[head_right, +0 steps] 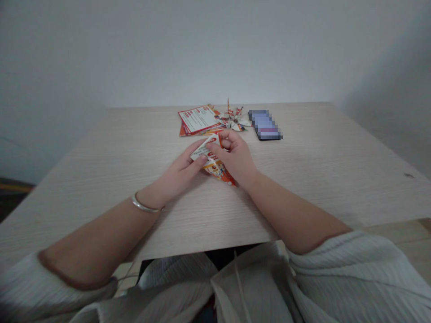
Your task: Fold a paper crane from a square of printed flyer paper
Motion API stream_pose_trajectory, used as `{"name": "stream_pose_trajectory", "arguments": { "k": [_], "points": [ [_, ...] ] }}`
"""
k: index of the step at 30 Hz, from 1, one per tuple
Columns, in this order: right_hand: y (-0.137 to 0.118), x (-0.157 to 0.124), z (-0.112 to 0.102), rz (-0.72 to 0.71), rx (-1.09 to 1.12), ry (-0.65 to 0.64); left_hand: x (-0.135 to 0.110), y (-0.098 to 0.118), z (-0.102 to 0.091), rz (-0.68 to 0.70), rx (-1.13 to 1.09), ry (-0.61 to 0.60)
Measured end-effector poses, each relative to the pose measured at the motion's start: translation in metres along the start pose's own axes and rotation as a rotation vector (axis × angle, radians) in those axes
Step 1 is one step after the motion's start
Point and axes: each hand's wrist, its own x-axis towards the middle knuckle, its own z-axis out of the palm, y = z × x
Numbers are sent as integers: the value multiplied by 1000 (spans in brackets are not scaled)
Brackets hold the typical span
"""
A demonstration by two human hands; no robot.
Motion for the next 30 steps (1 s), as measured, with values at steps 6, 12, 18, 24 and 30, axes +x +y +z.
{"name": "stream_pose_trajectory", "arguments": {
  "k": [6, 12, 18, 24, 30],
  "points": [
    [-4, -1, -8, -121, -225, 64, -2, 3, -3, 27, 81, 8],
    [-10, 1, -16, -258, -471, 23, -2, 12, -12, 160, 273, -20],
    [-11, 3, -26, -455, -600, 3, 4, 15, -25, 260, 466, -47],
    [-16, 3, -28, -531, -637, 8, 6, 20, -30, 333, 691, -17],
    [-16, 1, -24, -557, -632, 41, 4, 28, -34, 407, 872, 137]
  ]
}}
